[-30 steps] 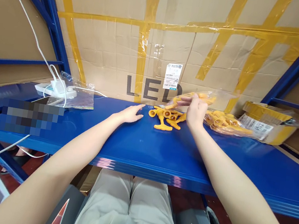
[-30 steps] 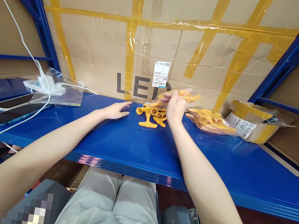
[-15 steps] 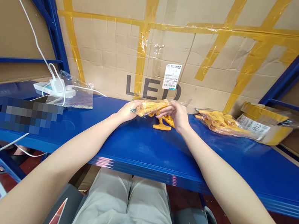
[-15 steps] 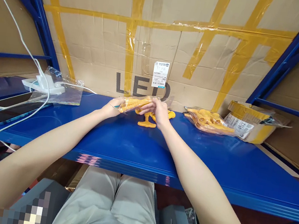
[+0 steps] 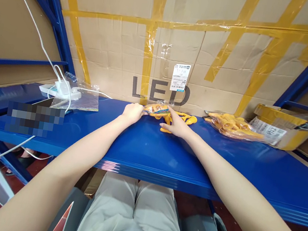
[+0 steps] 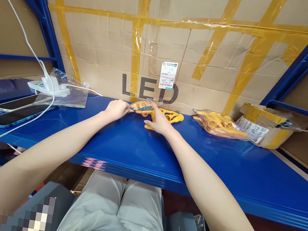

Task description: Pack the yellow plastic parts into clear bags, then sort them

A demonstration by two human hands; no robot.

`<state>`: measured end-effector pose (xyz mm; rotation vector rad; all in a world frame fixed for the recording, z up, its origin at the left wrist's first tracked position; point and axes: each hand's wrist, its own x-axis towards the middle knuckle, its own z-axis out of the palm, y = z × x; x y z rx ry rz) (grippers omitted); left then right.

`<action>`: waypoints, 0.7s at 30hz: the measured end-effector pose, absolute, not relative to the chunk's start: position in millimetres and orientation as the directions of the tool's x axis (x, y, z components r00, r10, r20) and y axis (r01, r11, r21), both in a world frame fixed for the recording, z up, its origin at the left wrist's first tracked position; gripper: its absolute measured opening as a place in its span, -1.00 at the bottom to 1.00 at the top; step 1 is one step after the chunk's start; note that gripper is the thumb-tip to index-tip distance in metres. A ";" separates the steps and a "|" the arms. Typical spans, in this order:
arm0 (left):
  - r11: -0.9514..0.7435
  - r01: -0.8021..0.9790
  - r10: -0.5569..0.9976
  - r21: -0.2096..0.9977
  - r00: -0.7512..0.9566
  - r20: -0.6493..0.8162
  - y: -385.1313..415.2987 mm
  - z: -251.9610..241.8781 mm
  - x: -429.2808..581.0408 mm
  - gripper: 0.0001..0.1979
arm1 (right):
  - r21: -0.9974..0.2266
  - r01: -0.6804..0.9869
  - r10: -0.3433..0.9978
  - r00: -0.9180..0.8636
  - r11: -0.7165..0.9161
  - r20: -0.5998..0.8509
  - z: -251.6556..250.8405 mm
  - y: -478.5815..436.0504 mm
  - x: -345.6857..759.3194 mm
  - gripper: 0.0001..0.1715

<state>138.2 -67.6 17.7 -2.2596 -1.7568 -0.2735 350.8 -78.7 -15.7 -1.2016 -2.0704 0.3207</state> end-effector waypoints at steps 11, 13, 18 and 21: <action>-0.258 0.957 0.878 -0.134 0.290 0.381 -75.1 25.5 153.3 -0.62 | -0.169 0.872 0.735 -0.266 0.459 0.624 10.8 -93.3 353.5 -0.67; -0.247 0.963 0.863 -0.111 0.270 0.427 -70.9 29.7 152.2 -0.63 | -0.193 0.845 0.686 -0.249 0.499 0.684 12.0 -90.8 354.5 -0.66; -0.265 0.963 0.881 -0.052 0.263 0.393 -58.3 43.1 157.8 -0.69 | -0.285 0.753 0.595 -0.172 0.593 0.785 18.9 -77.3 352.4 -0.67; -0.337 0.933 0.889 -0.129 0.360 0.282 -51.0 55.7 165.2 -0.77 | -0.407 0.717 0.639 -0.069 0.566 0.766 27.1 -68.9 350.6 -0.73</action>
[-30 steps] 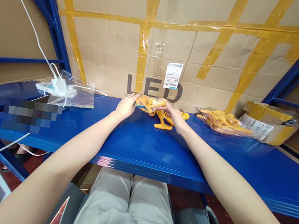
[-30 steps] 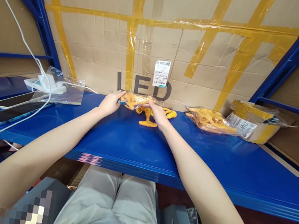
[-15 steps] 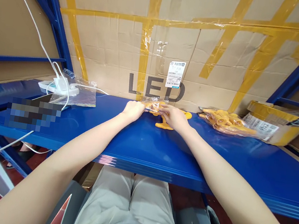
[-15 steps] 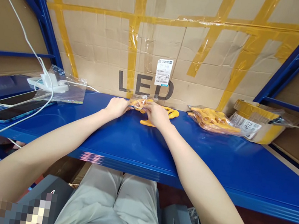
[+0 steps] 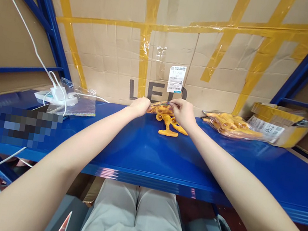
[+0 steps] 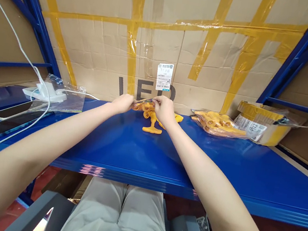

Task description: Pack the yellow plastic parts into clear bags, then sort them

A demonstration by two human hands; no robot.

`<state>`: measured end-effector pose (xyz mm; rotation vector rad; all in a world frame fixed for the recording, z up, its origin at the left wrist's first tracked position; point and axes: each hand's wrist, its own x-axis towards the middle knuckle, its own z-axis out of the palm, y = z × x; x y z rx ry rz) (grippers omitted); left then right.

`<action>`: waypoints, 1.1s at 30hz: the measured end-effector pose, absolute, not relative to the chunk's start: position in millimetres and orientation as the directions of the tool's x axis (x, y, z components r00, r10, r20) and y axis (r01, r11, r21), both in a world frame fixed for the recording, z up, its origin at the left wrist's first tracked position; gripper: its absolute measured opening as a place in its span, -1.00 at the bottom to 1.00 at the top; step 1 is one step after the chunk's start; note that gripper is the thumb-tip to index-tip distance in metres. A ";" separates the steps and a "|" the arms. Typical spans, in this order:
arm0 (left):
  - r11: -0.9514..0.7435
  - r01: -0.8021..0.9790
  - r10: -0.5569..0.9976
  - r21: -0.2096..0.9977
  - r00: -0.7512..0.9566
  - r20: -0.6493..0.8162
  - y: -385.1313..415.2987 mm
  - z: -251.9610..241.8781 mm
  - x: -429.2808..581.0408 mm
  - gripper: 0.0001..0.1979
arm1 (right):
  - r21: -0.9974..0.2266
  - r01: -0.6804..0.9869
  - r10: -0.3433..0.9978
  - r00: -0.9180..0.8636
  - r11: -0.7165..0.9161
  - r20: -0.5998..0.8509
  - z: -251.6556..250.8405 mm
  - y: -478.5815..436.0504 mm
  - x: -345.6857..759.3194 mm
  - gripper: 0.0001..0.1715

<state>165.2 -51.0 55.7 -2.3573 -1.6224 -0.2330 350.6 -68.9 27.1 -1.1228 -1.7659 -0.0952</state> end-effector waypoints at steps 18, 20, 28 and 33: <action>-0.356 0.408 0.914 0.841 -0.037 0.405 -2.0 102.3 178.4 -0.64 | -0.528 0.536 0.592 0.065 0.659 0.804 93.4 -7.8 369.0 -0.74; -0.408 0.329 0.890 0.852 -0.064 0.451 -1.1 104.8 177.4 -0.64 | -0.557 0.449 0.597 0.065 0.698 0.800 96.3 -9.2 369.1 -0.71; -0.414 0.159 0.893 0.896 -0.120 0.434 -13.2 112.3 171.9 -0.60 | -0.865 0.157 0.878 -0.047 0.477 0.476 74.1 -44.8 358.5 -0.59; -0.440 0.097 0.886 0.893 -0.113 0.449 -21.3 118.8 177.2 -0.63 | -0.891 0.119 0.899 -0.072 0.439 0.433 62.7 -58.1 347.8 -0.72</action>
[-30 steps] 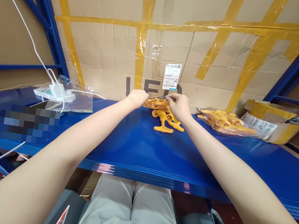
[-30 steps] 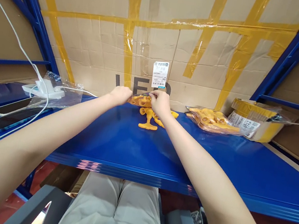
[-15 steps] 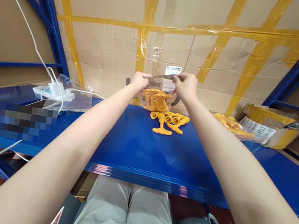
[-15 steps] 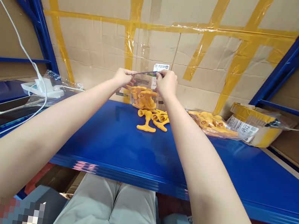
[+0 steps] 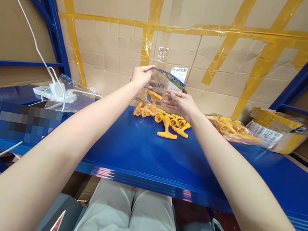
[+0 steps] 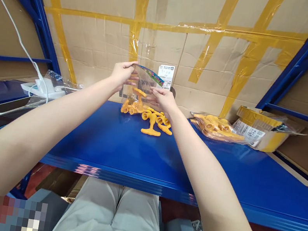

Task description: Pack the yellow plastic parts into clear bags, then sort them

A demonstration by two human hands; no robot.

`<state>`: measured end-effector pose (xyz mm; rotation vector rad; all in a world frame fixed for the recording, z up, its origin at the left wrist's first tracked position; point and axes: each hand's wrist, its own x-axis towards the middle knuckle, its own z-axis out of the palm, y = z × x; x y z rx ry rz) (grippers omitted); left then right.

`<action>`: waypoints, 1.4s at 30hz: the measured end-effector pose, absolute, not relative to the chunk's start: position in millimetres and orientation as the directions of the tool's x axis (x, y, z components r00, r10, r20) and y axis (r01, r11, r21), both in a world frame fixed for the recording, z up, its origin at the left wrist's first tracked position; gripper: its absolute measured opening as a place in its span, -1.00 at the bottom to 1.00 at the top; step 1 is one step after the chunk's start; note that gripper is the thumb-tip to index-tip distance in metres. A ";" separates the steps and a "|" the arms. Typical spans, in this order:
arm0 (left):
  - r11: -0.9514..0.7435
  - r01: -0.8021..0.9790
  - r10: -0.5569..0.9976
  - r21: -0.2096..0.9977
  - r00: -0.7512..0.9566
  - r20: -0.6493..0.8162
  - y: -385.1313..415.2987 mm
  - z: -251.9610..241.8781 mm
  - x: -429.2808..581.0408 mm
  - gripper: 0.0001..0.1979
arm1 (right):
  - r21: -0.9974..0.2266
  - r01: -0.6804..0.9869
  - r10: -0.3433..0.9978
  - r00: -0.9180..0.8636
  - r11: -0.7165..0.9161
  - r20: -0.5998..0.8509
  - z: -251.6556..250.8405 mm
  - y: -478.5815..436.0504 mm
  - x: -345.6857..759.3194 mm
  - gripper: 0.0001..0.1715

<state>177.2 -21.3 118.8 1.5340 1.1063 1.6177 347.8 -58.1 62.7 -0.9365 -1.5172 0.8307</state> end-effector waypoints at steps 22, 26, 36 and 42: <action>-0.345 0.216 0.923 0.913 0.256 0.288 -85.3 57.5 136.4 -0.22 | -0.634 0.328 0.607 0.196 0.700 0.771 40.6 -80.1 373.0 -0.45; -0.350 0.157 0.901 0.923 0.325 0.286 -87.3 53.5 131.7 -0.21 | -0.586 0.331 0.595 0.086 0.740 0.799 40.9 -90.8 364.8 -0.43; -0.504 0.265 0.863 0.822 0.134 0.487 -88.9 54.4 127.0 -0.44 | -0.331 0.575 0.478 -0.120 0.748 0.870 37.2 -111.1 352.0 -0.49; -0.526 0.257 0.850 0.811 0.137 0.508 -87.2 56.1 124.3 -0.44 | -0.326 0.626 0.497 -0.116 0.709 0.860 36.2 -109.3 352.3 -0.34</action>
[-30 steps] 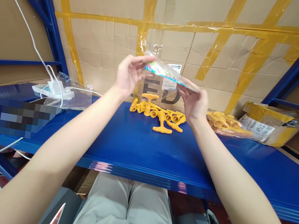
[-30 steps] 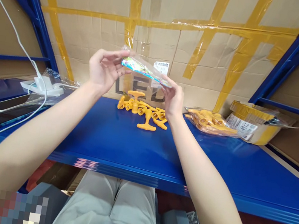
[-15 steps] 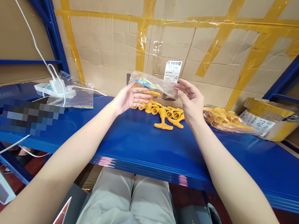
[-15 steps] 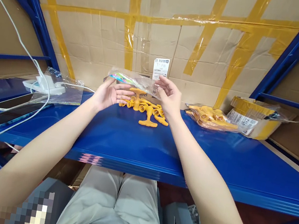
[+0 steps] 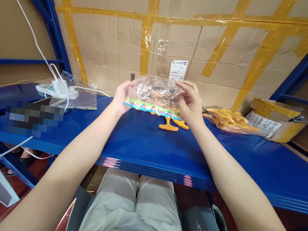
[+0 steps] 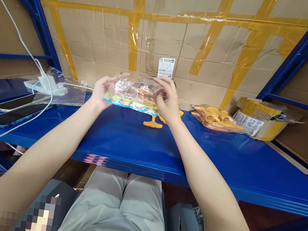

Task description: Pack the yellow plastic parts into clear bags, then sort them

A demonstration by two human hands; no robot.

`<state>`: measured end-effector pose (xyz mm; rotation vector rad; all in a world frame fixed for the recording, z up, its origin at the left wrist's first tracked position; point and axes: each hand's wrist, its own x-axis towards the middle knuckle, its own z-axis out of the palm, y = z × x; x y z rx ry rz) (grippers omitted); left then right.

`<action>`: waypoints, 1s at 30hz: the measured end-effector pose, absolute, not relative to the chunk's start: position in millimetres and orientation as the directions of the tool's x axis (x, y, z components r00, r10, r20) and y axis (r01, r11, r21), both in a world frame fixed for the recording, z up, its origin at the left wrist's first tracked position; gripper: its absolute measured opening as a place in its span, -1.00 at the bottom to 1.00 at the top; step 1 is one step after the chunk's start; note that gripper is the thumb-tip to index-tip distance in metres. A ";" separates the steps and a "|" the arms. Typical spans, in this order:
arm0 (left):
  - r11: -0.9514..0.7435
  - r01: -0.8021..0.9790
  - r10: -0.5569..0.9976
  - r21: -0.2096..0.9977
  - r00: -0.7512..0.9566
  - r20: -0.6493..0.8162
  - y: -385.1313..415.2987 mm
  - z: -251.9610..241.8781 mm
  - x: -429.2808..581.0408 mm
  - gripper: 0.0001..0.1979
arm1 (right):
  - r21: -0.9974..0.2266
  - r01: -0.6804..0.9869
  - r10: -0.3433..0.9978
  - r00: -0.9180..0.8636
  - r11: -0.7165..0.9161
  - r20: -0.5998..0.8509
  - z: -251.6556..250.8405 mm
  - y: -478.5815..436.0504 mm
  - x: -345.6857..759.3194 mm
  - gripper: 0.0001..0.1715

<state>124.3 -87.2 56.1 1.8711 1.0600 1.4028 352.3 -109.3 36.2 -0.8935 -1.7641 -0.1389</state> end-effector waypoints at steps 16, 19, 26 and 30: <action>-0.429 -0.282 0.855 0.858 0.179 0.487 -68.2 43.9 125.5 -0.89 | -0.823 -0.301 0.875 0.217 0.482 0.433 27.9 -71.9 360.7 -0.73; -0.430 -0.325 0.849 0.843 0.174 0.500 -70.0 44.9 126.5 -0.93 | -0.831 -0.461 0.951 0.154 0.310 0.269 30.8 -75.7 360.5 -0.82; -0.387 -0.289 0.865 0.876 0.214 0.453 -76.3 45.2 128.1 -0.95 | -0.866 -0.465 0.978 -0.003 0.183 0.208 36.8 -89.1 355.4 -0.88; -0.356 -0.267 0.875 0.896 0.243 0.420 -78.4 44.8 127.6 -0.95 | -0.836 -0.466 0.956 0.123 0.291 0.265 38.9 -87.1 362.2 -0.98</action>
